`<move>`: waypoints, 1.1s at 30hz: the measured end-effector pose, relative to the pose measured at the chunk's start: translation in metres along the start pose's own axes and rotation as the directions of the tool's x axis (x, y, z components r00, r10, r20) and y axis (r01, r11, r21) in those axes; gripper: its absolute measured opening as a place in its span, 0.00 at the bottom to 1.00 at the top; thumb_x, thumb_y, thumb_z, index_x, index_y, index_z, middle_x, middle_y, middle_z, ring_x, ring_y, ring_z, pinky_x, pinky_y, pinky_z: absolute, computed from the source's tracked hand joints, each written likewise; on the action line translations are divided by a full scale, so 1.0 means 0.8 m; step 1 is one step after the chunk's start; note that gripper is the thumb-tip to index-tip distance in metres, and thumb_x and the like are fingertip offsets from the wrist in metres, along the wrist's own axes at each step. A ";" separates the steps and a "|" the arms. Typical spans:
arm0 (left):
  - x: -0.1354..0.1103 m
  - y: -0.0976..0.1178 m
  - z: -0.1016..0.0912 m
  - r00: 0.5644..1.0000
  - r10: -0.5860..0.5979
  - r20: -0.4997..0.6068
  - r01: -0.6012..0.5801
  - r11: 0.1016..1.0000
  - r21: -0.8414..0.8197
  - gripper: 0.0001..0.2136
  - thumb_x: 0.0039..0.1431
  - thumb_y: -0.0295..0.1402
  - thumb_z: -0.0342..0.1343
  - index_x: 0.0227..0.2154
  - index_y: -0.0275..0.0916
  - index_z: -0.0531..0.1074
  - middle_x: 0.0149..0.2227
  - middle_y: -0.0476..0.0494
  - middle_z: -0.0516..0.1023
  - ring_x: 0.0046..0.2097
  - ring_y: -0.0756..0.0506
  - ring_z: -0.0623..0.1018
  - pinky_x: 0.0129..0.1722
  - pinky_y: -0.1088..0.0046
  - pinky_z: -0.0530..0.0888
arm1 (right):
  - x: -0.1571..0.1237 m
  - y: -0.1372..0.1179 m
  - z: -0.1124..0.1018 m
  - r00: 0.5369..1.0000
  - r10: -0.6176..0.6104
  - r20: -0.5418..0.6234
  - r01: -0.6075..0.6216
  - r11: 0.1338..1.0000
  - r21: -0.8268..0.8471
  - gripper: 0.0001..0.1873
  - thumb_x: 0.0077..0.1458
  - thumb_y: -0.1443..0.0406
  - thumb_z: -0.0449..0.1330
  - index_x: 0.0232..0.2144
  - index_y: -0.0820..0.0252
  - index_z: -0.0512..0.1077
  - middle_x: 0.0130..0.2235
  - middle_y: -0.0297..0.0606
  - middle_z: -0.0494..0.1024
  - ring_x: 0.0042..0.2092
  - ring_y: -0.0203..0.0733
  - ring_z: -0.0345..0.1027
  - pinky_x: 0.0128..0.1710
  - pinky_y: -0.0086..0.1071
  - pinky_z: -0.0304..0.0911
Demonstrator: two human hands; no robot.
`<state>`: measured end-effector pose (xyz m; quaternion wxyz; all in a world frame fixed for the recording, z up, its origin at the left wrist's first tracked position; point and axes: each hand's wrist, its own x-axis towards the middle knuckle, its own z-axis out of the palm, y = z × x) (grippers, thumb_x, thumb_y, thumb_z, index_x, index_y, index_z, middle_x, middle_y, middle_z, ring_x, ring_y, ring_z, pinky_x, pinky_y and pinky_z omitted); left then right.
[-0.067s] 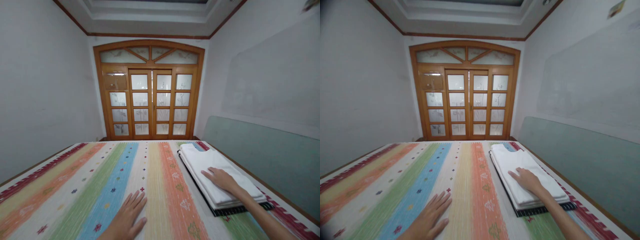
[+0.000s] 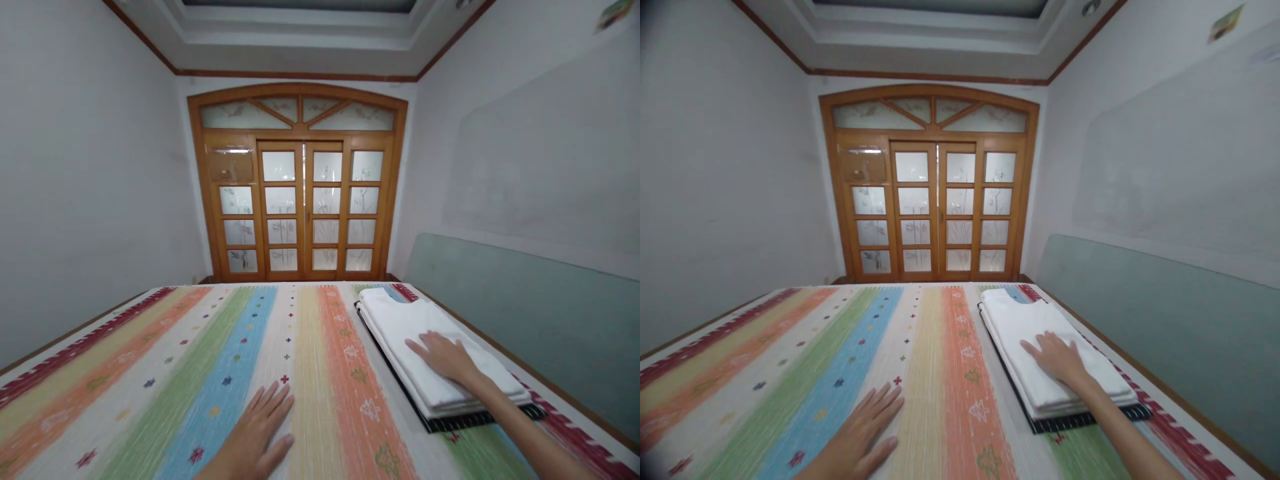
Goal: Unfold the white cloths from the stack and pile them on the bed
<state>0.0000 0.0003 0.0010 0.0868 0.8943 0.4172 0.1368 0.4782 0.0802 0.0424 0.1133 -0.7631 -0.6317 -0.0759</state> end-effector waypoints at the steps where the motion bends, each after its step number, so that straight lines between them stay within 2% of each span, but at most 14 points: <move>1: 0.000 0.000 -0.001 1.000 -0.003 0.001 0.003 1.000 -0.005 0.28 0.66 0.49 0.42 0.67 0.56 0.45 0.68 0.50 0.48 0.68 0.37 0.51 0.66 0.46 0.53 | 0.001 0.001 0.000 0.999 0.027 -0.023 -0.028 0.999 -0.043 0.29 0.60 0.49 0.48 0.46 0.65 0.74 0.54 0.55 0.73 0.58 0.59 0.63 0.55 0.50 0.57; 4: -0.001 0.000 -0.002 1.000 0.008 -0.015 -0.009 1.000 -0.019 0.27 0.66 0.49 0.42 0.67 0.56 0.47 0.68 0.49 0.48 0.68 0.38 0.52 0.66 0.47 0.53 | 0.003 0.002 -0.003 0.987 0.138 -0.080 -0.148 0.980 -0.137 0.32 0.60 0.50 0.47 0.45 0.74 0.73 0.51 0.64 0.73 0.55 0.66 0.65 0.51 0.51 0.58; 9: 0.000 -0.010 0.008 1.000 0.011 -0.009 -0.011 1.000 -0.025 0.28 0.66 0.49 0.42 0.67 0.54 0.47 0.69 0.48 0.48 0.69 0.37 0.50 0.66 0.47 0.52 | 0.008 0.003 -0.009 0.918 0.333 -0.214 -0.366 0.920 -0.138 0.32 0.57 0.52 0.52 0.48 0.79 0.71 0.49 0.65 0.73 0.52 0.69 0.66 0.48 0.51 0.59; 13: 0.005 -0.027 0.024 1.000 0.019 0.021 -0.019 0.999 -0.026 0.29 0.65 0.51 0.43 0.67 0.53 0.47 0.69 0.47 0.47 0.69 0.36 0.49 0.66 0.44 0.51 | 0.012 0.015 -0.012 0.926 0.262 -0.270 -0.311 0.937 -0.158 0.26 0.58 0.57 0.53 0.45 0.78 0.72 0.45 0.67 0.74 0.49 0.65 0.69 0.46 0.49 0.60; 15: 0.008 -0.035 0.031 0.999 0.035 0.018 -0.035 0.999 -0.036 0.29 0.65 0.51 0.43 0.67 0.53 0.47 0.69 0.46 0.47 0.69 0.36 0.49 0.66 0.44 0.50 | 0.016 0.024 -0.015 0.941 0.242 -0.237 -0.278 0.951 -0.133 0.23 0.59 0.59 0.53 0.44 0.77 0.73 0.45 0.66 0.75 0.48 0.63 0.70 0.45 0.46 0.62; 19: 0.012 -0.046 0.041 0.998 0.062 0.001 -0.061 0.997 -0.049 0.30 0.64 0.51 0.44 0.67 0.54 0.47 0.68 0.46 0.48 0.69 0.35 0.50 0.65 0.43 0.51 | 0.030 0.037 -0.031 0.955 0.296 -0.018 -0.296 0.955 -0.009 0.22 0.60 0.57 0.52 0.43 0.72 0.74 0.44 0.60 0.78 0.45 0.59 0.74 0.38 0.40 0.64; 21: 0.014 -0.048 0.043 0.998 0.062 0.012 -0.062 0.997 -0.051 0.30 0.64 0.52 0.44 0.67 0.54 0.48 0.68 0.46 0.49 0.68 0.34 0.51 0.65 0.43 0.51 | 0.040 0.031 -0.049 0.963 0.269 -0.024 -0.269 0.963 0.006 0.19 0.60 0.59 0.52 0.43 0.69 0.74 0.43 0.58 0.79 0.44 0.59 0.74 0.37 0.40 0.64; 23: 0.016 -0.046 0.040 0.997 0.064 0.031 -0.062 0.996 -0.057 0.31 0.63 0.53 0.44 0.67 0.53 0.49 0.68 0.45 0.50 0.68 0.33 0.51 0.65 0.42 0.51 | 0.049 0.013 -0.076 0.965 0.231 -0.126 -0.228 0.973 0.035 0.18 0.60 0.61 0.51 0.45 0.66 0.74 0.41 0.56 0.80 0.42 0.58 0.75 0.36 0.39 0.63; 25: 0.014 -0.040 0.030 0.997 0.052 0.061 -0.048 0.997 -0.067 0.31 0.63 0.54 0.43 0.66 0.52 0.52 0.68 0.44 0.51 0.68 0.33 0.51 0.65 0.41 0.51 | 0.054 -0.021 -0.112 0.946 0.181 -0.268 -0.161 0.982 0.096 0.18 0.61 0.61 0.50 0.43 0.65 0.74 0.38 0.55 0.80 0.40 0.57 0.75 0.36 0.38 0.63; 28: 0.009 -0.028 0.004 0.996 0.006 0.084 0.004 0.992 -0.130 0.30 0.63 0.55 0.42 0.65 0.51 0.56 0.68 0.44 0.54 0.68 0.36 0.53 0.65 0.44 0.52 | 0.048 -0.095 -0.168 0.859 0.138 -0.493 0.012 0.958 0.288 0.18 0.60 0.57 0.51 0.40 0.63 0.75 0.37 0.52 0.80 0.40 0.55 0.74 0.38 0.37 0.63; 31: 0.008 -0.021 -0.027 0.995 -0.101 0.015 0.101 0.949 -0.300 0.27 0.64 0.53 0.42 0.63 0.50 0.60 0.66 0.44 0.61 0.65 0.40 0.62 0.64 0.52 0.61 | 0.019 -0.183 -0.203 0.797 0.052 -0.602 0.318 0.811 0.491 0.18 0.60 0.56 0.52 0.42 0.59 0.75 0.39 0.45 0.81 0.40 0.50 0.75 0.41 0.36 0.65; 33: 0.011 -0.022 -0.043 0.977 -0.200 -0.076 0.150 0.892 -0.427 0.26 0.65 0.53 0.40 0.61 0.48 0.63 0.63 0.42 0.66 0.62 0.41 0.68 0.61 0.55 0.66 | -0.013 -0.241 -0.204 0.788 -0.070 -0.611 0.498 0.657 0.566 0.18 0.60 0.56 0.52 0.43 0.58 0.76 0.41 0.41 0.81 0.41 0.47 0.75 0.43 0.35 0.65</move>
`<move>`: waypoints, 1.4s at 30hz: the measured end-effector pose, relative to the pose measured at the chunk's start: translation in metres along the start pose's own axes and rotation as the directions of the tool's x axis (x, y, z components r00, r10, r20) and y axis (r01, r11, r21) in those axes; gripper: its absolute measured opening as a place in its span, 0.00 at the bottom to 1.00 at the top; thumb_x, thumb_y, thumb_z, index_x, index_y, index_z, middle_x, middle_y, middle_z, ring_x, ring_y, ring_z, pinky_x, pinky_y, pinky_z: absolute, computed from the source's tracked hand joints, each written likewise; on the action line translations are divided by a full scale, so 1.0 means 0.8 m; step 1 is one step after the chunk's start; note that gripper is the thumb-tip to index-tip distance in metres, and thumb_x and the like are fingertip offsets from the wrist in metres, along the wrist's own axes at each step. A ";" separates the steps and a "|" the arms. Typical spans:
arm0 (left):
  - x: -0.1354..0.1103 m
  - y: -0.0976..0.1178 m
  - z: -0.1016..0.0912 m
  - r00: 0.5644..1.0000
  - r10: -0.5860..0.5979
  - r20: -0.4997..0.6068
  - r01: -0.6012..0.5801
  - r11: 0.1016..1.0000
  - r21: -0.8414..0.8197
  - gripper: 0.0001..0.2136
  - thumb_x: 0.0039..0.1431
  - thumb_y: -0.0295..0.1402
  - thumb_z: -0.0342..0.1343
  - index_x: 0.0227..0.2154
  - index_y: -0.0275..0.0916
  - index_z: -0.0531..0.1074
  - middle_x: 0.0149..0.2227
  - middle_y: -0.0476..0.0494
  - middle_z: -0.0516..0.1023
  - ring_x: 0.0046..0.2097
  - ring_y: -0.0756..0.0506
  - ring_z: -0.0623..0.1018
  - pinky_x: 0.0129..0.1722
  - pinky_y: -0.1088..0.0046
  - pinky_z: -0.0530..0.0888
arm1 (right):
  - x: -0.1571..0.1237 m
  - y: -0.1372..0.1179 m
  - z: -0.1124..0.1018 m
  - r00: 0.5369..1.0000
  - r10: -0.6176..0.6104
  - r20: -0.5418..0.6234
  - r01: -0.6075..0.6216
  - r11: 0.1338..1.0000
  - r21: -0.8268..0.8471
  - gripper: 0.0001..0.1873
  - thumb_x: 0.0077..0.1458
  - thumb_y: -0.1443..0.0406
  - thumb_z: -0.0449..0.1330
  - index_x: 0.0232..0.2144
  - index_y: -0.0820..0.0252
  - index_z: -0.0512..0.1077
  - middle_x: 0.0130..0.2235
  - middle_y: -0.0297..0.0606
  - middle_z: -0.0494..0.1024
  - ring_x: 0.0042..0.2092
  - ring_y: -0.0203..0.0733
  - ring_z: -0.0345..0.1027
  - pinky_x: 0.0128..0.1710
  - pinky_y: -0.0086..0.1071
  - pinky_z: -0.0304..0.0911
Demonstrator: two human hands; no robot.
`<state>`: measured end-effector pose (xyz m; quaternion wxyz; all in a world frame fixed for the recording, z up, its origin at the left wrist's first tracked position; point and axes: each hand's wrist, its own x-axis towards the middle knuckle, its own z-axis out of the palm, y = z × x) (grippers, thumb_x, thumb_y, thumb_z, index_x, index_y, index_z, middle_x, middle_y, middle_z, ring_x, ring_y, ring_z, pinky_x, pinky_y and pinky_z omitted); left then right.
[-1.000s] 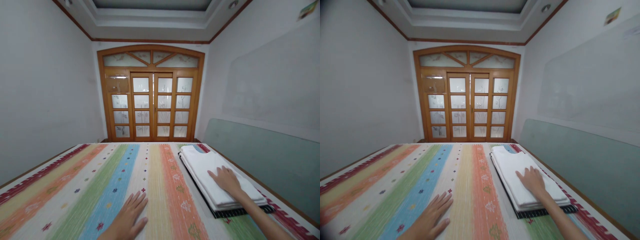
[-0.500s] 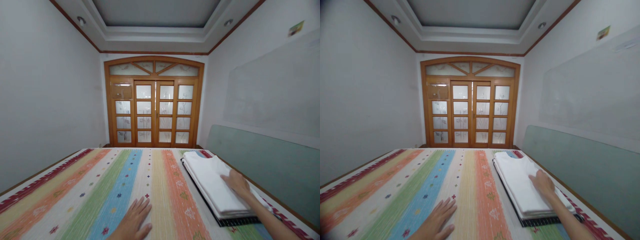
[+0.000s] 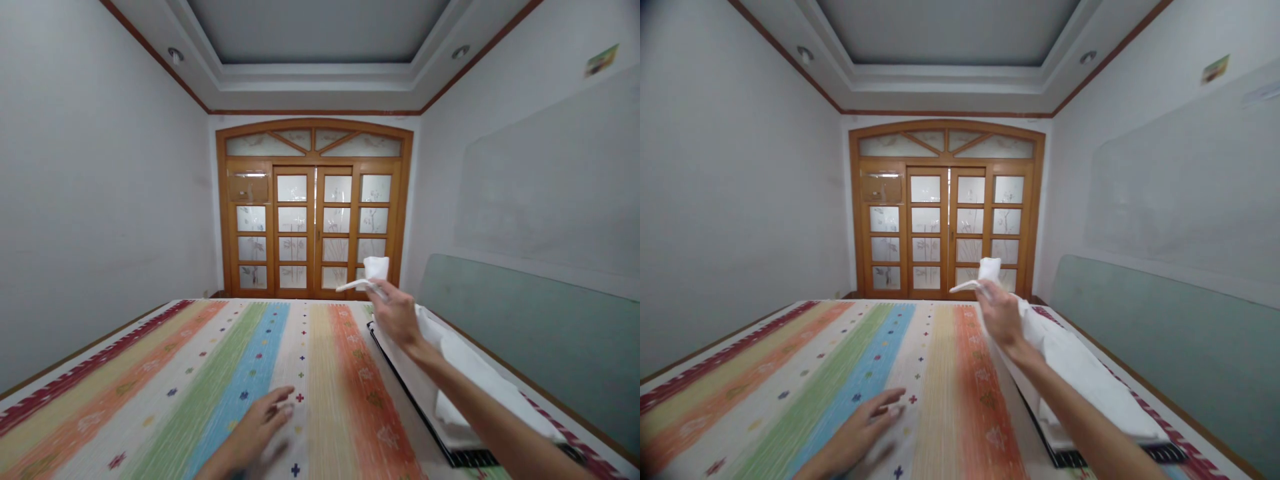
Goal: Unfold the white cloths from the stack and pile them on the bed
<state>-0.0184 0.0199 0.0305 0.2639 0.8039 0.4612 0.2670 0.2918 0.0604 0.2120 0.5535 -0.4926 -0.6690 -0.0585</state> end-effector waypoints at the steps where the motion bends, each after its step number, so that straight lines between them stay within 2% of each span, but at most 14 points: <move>1: 0.004 0.001 -0.006 0.997 -0.029 -0.065 0.024 0.997 -0.074 0.26 0.65 0.52 0.39 0.60 0.47 0.64 0.61 0.41 0.68 0.60 0.41 0.70 0.59 0.56 0.68 | -0.017 -0.024 0.016 0.994 -0.052 0.097 0.042 0.994 0.103 0.18 0.61 0.57 0.51 0.44 0.58 0.76 0.43 0.40 0.81 0.43 0.46 0.75 0.45 0.35 0.65; 4: 0.013 -0.003 -0.017 0.973 -0.155 -0.169 0.094 0.942 -0.322 0.27 0.67 0.50 0.31 0.61 0.44 0.61 0.60 0.39 0.69 0.57 0.42 0.74 0.56 0.57 0.72 | -0.081 -0.075 0.059 0.862 -0.216 0.458 0.087 0.955 0.285 0.19 0.62 0.61 0.49 0.46 0.59 0.76 0.44 0.41 0.81 0.45 0.44 0.75 0.48 0.34 0.65; 8: 0.016 -0.009 -0.016 0.939 -0.303 -0.160 0.201 0.865 -0.460 0.29 0.67 0.49 0.22 0.64 0.47 0.52 0.61 0.41 0.69 0.52 0.45 0.77 0.50 0.60 0.75 | -0.159 -0.095 0.098 0.221 -0.374 0.901 0.172 0.924 0.342 0.14 0.56 0.63 0.57 0.42 0.58 0.80 0.40 0.38 0.83 0.42 0.43 0.77 0.44 0.28 0.65; 11: 0.014 -0.016 -0.011 0.921 -0.338 -0.193 0.210 0.849 -0.484 0.29 0.65 0.53 0.33 0.63 0.45 0.54 0.60 0.38 0.70 0.52 0.42 0.78 0.48 0.60 0.76 | -0.185 -0.082 0.117 0.064 -0.409 0.910 0.226 0.895 0.386 0.16 0.56 0.64 0.59 0.45 0.61 0.78 0.43 0.41 0.82 0.42 0.42 0.76 0.47 0.29 0.64; 15: 0.015 -0.023 -0.007 0.890 -0.344 -0.299 0.143 0.834 -0.533 0.36 0.44 0.43 0.63 0.57 0.36 0.62 0.56 0.31 0.73 0.52 0.36 0.77 0.51 0.60 0.75 | -0.189 -0.045 0.137 0.222 -0.452 0.864 0.208 0.888 0.411 0.13 0.55 0.68 0.60 0.43 0.63 0.78 0.43 0.41 0.82 0.44 0.41 0.74 0.51 0.30 0.61; 20: 0.017 -0.018 -0.015 0.899 -0.262 -0.351 0.089 0.894 -0.440 0.26 0.43 0.33 0.56 0.50 0.38 0.71 0.52 0.38 0.76 0.48 0.40 0.78 0.49 0.63 0.74 | -0.175 0.013 0.152 0.533 -0.223 0.816 0.255 0.962 0.096 0.12 0.53 0.70 0.58 0.40 0.62 0.77 0.48 0.47 0.77 0.51 0.49 0.67 0.53 0.41 0.60; 24: 0.018 -0.017 -0.038 0.879 -0.260 -0.399 0.188 0.959 -0.212 0.18 0.44 0.33 0.51 0.39 0.38 0.77 0.43 0.42 0.81 0.42 0.41 0.78 0.44 0.66 0.75 | -0.149 0.064 0.161 0.647 -0.028 0.762 0.187 0.975 -0.123 0.21 0.53 0.70 0.58 0.50 0.64 0.72 0.58 0.53 0.69 0.58 0.52 0.61 0.56 0.45 0.57; 27: 0.013 -0.028 -0.063 0.814 -0.251 -0.523 0.245 0.966 -0.083 0.13 0.46 0.34 0.49 0.31 0.41 0.78 0.36 0.46 0.82 0.40 0.42 0.78 0.44 0.67 0.74 | -0.131 0.096 0.167 0.662 0.067 0.746 0.156 0.962 -0.224 0.24 0.54 0.69 0.57 0.54 0.65 0.69 0.61 0.53 0.65 0.63 0.52 0.56 0.59 0.46 0.53; 32: -0.007 -0.049 -0.107 0.580 -0.155 -0.800 0.285 0.958 0.020 0.08 0.46 0.35 0.51 0.23 0.40 0.74 0.39 0.42 0.80 0.45 0.41 0.77 0.50 0.62 0.72 | -0.120 0.124 0.186 0.553 0.139 0.821 0.151 0.953 -0.263 0.32 0.55 0.62 0.58 0.62 0.61 0.61 0.67 0.50 0.56 0.67 0.56 0.47 0.63 0.50 0.47; 34: -0.013 -0.046 -0.121 0.546 -0.101 -0.832 0.237 0.971 0.038 0.08 0.46 0.35 0.51 0.23 0.40 0.73 0.41 0.40 0.79 0.46 0.41 0.76 0.50 0.61 0.72 | -0.118 0.125 0.203 0.530 0.095 0.843 0.146 0.969 -0.201 0.38 0.54 0.61 0.59 0.65 0.61 0.56 0.69 0.50 0.51 0.68 0.56 0.43 0.64 0.49 0.46; 36: -0.016 -0.030 -0.135 0.615 -0.074 -0.785 0.148 0.989 0.023 0.07 0.46 0.34 0.51 0.21 0.40 0.72 0.38 0.41 0.80 0.43 0.42 0.77 0.48 0.62 0.73 | -0.113 0.119 0.222 0.550 -0.010 0.835 0.169 0.981 -0.100 0.46 0.50 0.63 0.61 0.68 0.62 0.48 0.70 0.51 0.46 0.69 0.55 0.40 0.65 0.49 0.43; 38: -0.018 -0.003 -0.145 0.763 -0.036 -0.645 0.045 0.999 -0.001 0.07 0.46 0.33 0.51 0.19 0.40 0.71 0.34 0.44 0.81 0.39 0.44 0.78 0.44 0.66 0.74 | -0.106 0.106 0.240 0.592 -0.124 0.797 0.213 0.977 -0.006 0.52 0.46 0.67 0.62 0.69 0.61 0.41 0.70 0.51 0.43 0.70 0.53 0.37 0.65 0.50 0.39; 40: -0.021 0.033 -0.149 0.919 0.039 -0.391 -0.046 0.999 -0.008 0.07 0.47 0.31 0.51 0.19 0.40 0.72 0.34 0.45 0.82 0.37 0.45 0.78 0.42 0.69 0.74 | -0.098 0.086 0.252 0.616 -0.214 0.758 0.259 0.964 0.061 0.54 0.45 0.70 0.62 0.69 0.60 0.39 0.70 0.52 0.42 0.70 0.52 0.37 0.65 0.50 0.39; 42: -0.025 0.069 -0.145 0.993 0.104 -0.057 -0.107 0.993 -0.047 0.09 0.49 0.29 0.50 0.19 0.40 0.74 0.35 0.46 0.82 0.38 0.47 0.79 0.40 0.72 0.74 | -0.092 0.063 0.256 0.601 -0.299 0.741 0.315 0.941 0.124 0.53 0.45 0.72 0.61 0.69 0.59 0.41 0.69 0.53 0.47 0.68 0.52 0.43 0.63 0.50 0.41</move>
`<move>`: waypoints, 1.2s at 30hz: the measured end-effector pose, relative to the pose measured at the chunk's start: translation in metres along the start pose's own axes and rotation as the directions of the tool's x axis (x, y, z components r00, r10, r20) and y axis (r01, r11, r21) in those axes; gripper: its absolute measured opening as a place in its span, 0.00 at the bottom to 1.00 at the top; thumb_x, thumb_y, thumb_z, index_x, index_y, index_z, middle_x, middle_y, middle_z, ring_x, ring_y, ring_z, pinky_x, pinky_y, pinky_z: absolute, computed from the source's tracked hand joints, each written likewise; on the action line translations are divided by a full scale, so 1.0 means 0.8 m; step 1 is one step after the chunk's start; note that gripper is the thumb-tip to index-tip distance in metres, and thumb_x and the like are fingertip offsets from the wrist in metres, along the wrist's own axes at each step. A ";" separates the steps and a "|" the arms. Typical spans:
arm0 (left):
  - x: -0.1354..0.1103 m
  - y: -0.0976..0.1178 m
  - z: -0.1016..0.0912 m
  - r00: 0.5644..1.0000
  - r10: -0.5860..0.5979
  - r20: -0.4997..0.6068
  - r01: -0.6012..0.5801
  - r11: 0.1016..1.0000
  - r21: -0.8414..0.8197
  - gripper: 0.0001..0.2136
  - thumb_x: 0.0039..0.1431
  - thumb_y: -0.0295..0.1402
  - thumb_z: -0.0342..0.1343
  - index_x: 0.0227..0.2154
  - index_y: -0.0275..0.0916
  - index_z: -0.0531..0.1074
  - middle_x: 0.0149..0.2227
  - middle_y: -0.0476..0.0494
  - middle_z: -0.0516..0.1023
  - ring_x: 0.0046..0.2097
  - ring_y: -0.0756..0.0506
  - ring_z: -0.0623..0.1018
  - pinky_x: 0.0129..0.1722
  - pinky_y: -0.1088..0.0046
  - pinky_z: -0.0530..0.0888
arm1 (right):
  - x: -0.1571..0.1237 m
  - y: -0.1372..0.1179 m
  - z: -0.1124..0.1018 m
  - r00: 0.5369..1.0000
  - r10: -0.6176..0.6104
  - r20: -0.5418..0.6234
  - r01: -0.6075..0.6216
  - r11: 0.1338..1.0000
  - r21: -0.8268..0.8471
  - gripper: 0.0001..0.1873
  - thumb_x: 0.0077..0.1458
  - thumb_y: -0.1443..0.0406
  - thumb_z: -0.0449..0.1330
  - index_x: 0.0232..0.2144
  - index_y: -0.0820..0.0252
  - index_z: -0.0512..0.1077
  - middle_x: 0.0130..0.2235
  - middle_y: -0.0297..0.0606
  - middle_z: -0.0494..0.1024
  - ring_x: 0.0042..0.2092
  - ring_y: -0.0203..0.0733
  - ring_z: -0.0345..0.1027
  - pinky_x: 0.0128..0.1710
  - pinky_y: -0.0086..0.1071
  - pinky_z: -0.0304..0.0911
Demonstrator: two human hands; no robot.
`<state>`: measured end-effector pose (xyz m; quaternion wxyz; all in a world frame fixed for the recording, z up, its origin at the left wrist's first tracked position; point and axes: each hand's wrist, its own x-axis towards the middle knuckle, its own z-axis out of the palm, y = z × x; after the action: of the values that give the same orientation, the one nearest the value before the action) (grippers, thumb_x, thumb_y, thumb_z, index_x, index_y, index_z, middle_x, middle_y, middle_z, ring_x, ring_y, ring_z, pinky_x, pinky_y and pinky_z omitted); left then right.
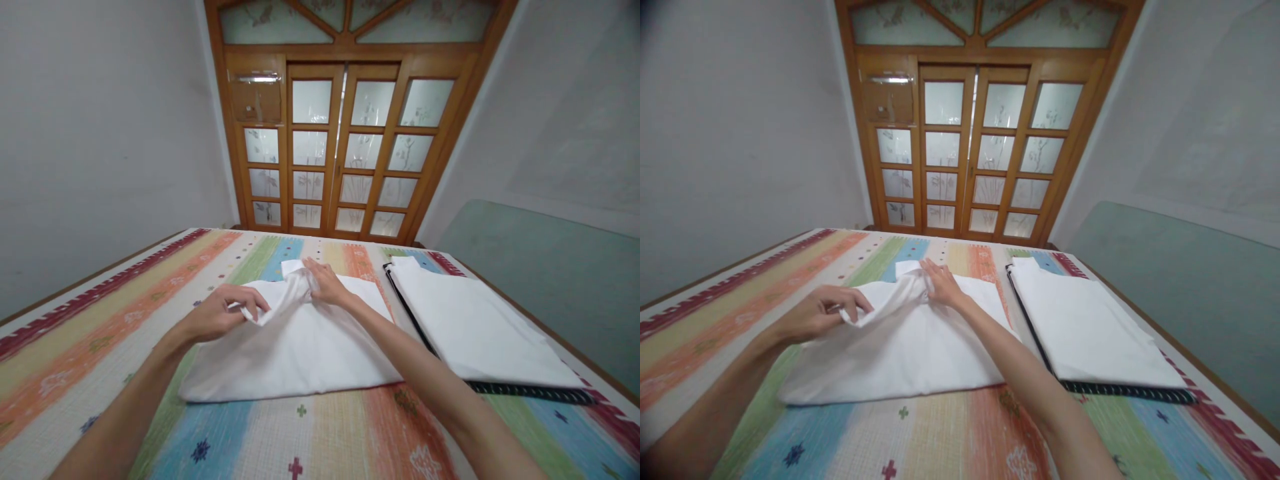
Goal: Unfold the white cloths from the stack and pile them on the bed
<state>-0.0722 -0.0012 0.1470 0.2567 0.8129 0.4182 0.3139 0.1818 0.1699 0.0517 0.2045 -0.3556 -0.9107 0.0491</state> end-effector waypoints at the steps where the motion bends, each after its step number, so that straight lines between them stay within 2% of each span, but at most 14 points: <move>1: -0.001 0.015 0.006 0.985 0.017 0.172 -0.013 1.000 -0.023 0.09 0.49 0.28 0.50 0.21 0.40 0.75 0.36 0.47 0.83 0.38 0.47 0.79 0.41 0.72 0.73 | 0.003 -0.010 -0.005 0.999 -0.044 0.006 0.044 0.999 -0.009 0.51 0.45 0.73 0.61 0.69 0.59 0.43 0.67 0.53 0.53 0.66 0.52 0.48 0.63 0.49 0.43; 4: -0.007 0.041 0.029 0.843 -0.024 0.538 0.026 1.000 0.003 0.11 0.46 0.24 0.53 0.28 0.42 0.79 0.36 0.48 0.83 0.40 0.47 0.80 0.43 0.73 0.73 | -0.002 -0.032 -0.022 0.995 -0.096 0.015 0.096 0.993 -0.073 0.40 0.51 0.72 0.58 0.65 0.59 0.54 0.56 0.50 0.70 0.56 0.49 0.62 0.58 0.45 0.52; 6: -0.010 0.043 0.042 0.758 -0.135 0.638 0.081 0.990 0.113 0.12 0.45 0.26 0.58 0.34 0.42 0.80 0.36 0.48 0.83 0.37 0.46 0.80 0.40 0.73 0.74 | -0.018 -0.040 -0.035 0.999 -0.051 0.020 0.053 0.990 -0.128 0.27 0.54 0.70 0.57 0.58 0.60 0.66 0.48 0.47 0.75 0.50 0.48 0.66 0.52 0.39 0.58; 7: -0.009 0.040 0.046 0.745 -0.184 0.641 0.101 0.981 0.165 0.13 0.44 0.30 0.61 0.37 0.42 0.80 0.36 0.47 0.83 0.37 0.45 0.80 0.38 0.72 0.74 | -0.030 -0.042 -0.040 0.999 -0.015 0.034 0.020 0.988 -0.152 0.22 0.54 0.70 0.56 0.52 0.59 0.70 0.46 0.46 0.76 0.48 0.48 0.67 0.48 0.37 0.60; 8: -0.008 0.034 0.049 0.760 -0.209 0.615 0.108 0.975 0.196 0.15 0.45 0.34 0.63 0.39 0.42 0.79 0.38 0.47 0.83 0.37 0.44 0.80 0.39 0.71 0.74 | -0.044 -0.044 -0.044 0.998 0.018 0.063 -0.006 0.985 -0.174 0.18 0.54 0.70 0.56 0.48 0.59 0.73 0.45 0.45 0.76 0.46 0.47 0.68 0.44 0.35 0.60; 10: -0.003 0.017 0.051 0.854 -0.192 0.484 0.104 0.974 0.203 0.19 0.49 0.44 0.62 0.44 0.44 0.77 0.44 0.46 0.81 0.43 0.43 0.79 0.45 0.69 0.74 | -0.080 -0.048 -0.050 0.987 0.081 0.137 -0.050 0.975 -0.216 0.16 0.52 0.71 0.56 0.44 0.58 0.74 0.42 0.43 0.78 0.42 0.45 0.70 0.39 0.33 0.60; 12: 0.003 -0.008 0.052 0.942 -0.180 0.284 0.121 0.970 0.212 0.20 0.57 0.48 0.54 0.47 0.44 0.75 0.53 0.45 0.77 0.53 0.42 0.75 0.55 0.65 0.68 | -0.122 -0.056 -0.051 0.970 0.099 0.222 -0.046 0.971 -0.233 0.19 0.50 0.72 0.55 0.45 0.57 0.74 0.40 0.42 0.79 0.40 0.45 0.71 0.37 0.32 0.60; 13: 0.006 -0.023 0.054 0.961 -0.214 0.176 0.167 0.954 0.249 0.21 0.60 0.49 0.49 0.50 0.44 0.73 0.56 0.43 0.75 0.56 0.42 0.73 0.58 0.63 0.65 | -0.143 -0.062 -0.050 0.956 0.089 0.279 -0.024 0.974 -0.227 0.19 0.50 0.71 0.55 0.46 0.58 0.74 0.40 0.42 0.79 0.39 0.45 0.71 0.37 0.32 0.60; 16: 0.007 -0.066 0.068 0.947 -0.318 0.051 0.278 0.886 0.370 0.31 0.58 0.55 0.48 0.57 0.39 0.66 0.62 0.36 0.67 0.61 0.38 0.68 0.61 0.59 0.62 | -0.201 -0.087 -0.044 0.935 0.087 0.344 -0.011 0.976 -0.215 0.21 0.55 0.68 0.54 0.51 0.57 0.72 0.44 0.45 0.76 0.40 0.45 0.71 0.37 0.33 0.62; 21: -0.006 -0.100 0.094 0.970 -0.240 0.045 0.203 0.895 0.398 0.30 0.56 0.54 0.51 0.54 0.37 0.69 0.59 0.32 0.70 0.60 0.35 0.69 0.60 0.56 0.62 | -0.249 -0.123 -0.032 0.958 0.217 0.187 -0.175 0.961 -0.215 0.28 0.63 0.55 0.50 0.62 0.56 0.62 0.56 0.52 0.69 0.56 0.56 0.62 0.51 0.45 0.62; 24: -0.014 -0.100 0.095 0.982 -0.190 0.015 0.173 0.922 0.346 0.23 0.60 0.50 0.49 0.48 0.38 0.71 0.53 0.35 0.75 0.54 0.39 0.73 0.56 0.61 0.66 | -0.246 -0.123 -0.022 0.953 0.249 0.173 -0.218 0.959 -0.179 0.33 0.61 0.53 0.52 0.64 0.62 0.59 0.61 0.57 0.64 0.62 0.61 0.55 0.59 0.52 0.53; 29: -0.028 -0.090 0.083 0.982 -0.184 0.038 0.160 0.927 0.340 0.15 0.61 0.43 0.47 0.36 0.39 0.73 0.42 0.40 0.76 0.46 0.42 0.75 0.50 0.66 0.69 | -0.195 -0.082 -0.010 0.926 0.267 0.267 -0.220 0.956 -0.194 0.38 0.55 0.66 0.56 0.66 0.70 0.53 0.66 0.62 0.54 0.65 0.60 0.51 0.62 0.49 0.50; 32: -0.038 -0.073 0.086 0.974 -0.224 0.043 0.191 0.903 0.384 0.14 0.60 0.41 0.47 0.31 0.39 0.74 0.43 0.39 0.76 0.46 0.41 0.74 0.50 0.63 0.68 | -0.156 -0.051 -0.007 0.927 0.200 0.318 -0.137 0.968 -0.210 0.36 0.57 0.70 0.51 0.67 0.64 0.52 0.68 0.56 0.50 0.67 0.58 0.47 0.65 0.52 0.43; 36: -0.051 -0.035 0.110 0.975 -0.194 0.113 0.136 0.911 0.389 0.17 0.63 0.41 0.45 0.26 0.39 0.73 0.39 0.40 0.75 0.42 0.42 0.74 0.48 0.63 0.70 | -0.109 -0.027 0.001 0.953 0.230 0.196 -0.182 0.955 -0.234 0.28 0.63 0.66 0.48 0.65 0.53 0.58 0.68 0.45 0.54 0.69 0.62 0.37 0.63 0.61 0.39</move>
<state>-0.0411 -0.0347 0.0570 0.1511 0.8299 0.5177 0.1428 0.2257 0.0954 0.0266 0.0565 -0.4613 -0.8854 0.0117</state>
